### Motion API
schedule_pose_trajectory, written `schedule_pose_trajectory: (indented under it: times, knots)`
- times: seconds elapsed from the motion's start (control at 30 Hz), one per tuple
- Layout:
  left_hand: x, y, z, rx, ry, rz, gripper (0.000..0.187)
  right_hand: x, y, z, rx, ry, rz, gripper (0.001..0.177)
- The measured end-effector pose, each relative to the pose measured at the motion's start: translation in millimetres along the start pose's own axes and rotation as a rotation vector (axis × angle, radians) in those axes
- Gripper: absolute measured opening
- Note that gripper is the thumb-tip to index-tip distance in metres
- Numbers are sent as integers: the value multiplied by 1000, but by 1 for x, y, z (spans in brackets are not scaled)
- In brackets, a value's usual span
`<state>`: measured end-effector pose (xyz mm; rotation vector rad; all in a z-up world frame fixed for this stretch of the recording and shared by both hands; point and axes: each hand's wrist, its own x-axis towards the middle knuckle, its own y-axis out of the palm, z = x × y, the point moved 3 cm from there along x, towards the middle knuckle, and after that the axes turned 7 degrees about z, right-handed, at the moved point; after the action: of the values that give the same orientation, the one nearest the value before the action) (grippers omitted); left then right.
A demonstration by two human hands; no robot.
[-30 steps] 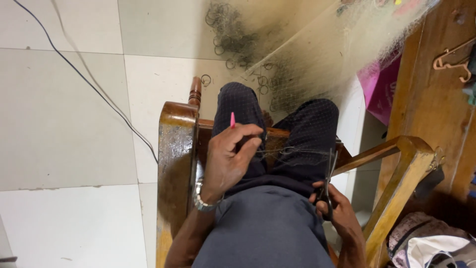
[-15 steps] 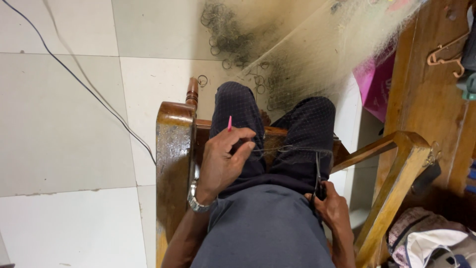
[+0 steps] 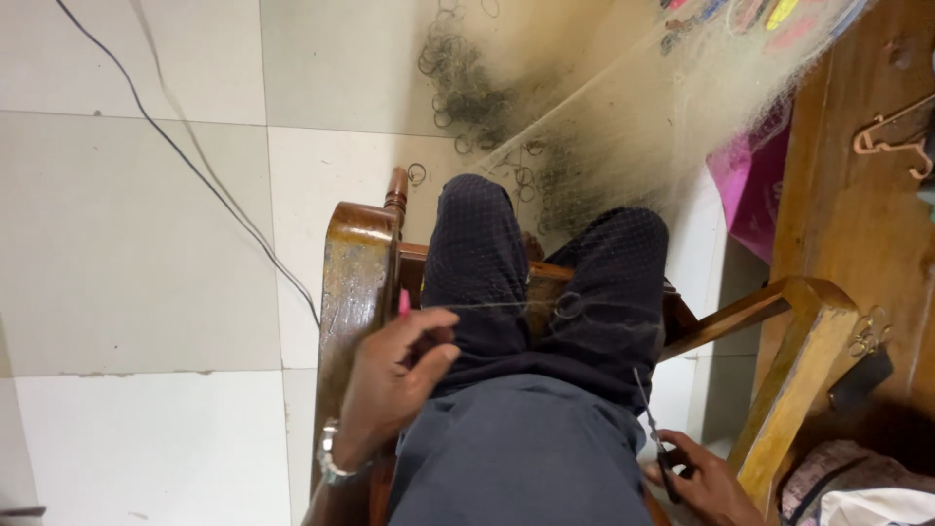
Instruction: Repairing a fishing net using a net needle and scissors while seated in a chair
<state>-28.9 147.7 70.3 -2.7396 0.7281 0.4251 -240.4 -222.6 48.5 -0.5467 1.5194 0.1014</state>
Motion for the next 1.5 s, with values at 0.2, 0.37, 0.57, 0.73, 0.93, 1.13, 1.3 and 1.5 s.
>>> schedule_pose_trajectory:
  times: [0.2,0.37,0.57,0.73,0.93,1.13,1.3,1.5]
  knots:
    - [6,61,-9,-127,18,240,44,-22,0,44,-60,-623,152,43]
    - [4,83,-14,-261,100,132,45,-35,67,164,-303,-1202,154,57]
    - [-12,61,-12,-207,7,-66,21,-40,99,195,-443,-1444,335,66]
    - [-21,44,-28,-93,-100,-147,29,-42,95,196,-407,-1548,403,78]
    - [-30,-10,-60,451,-61,-361,25,-1,41,181,-235,-1467,141,48]
    - [3,-22,-24,859,-174,-476,24,81,24,156,-232,-1321,-605,39]
    - [18,-33,21,858,-103,-632,21,102,45,148,-465,-1218,-642,41]
    - [21,-27,6,872,67,-718,31,100,35,148,-324,-1304,-672,39]
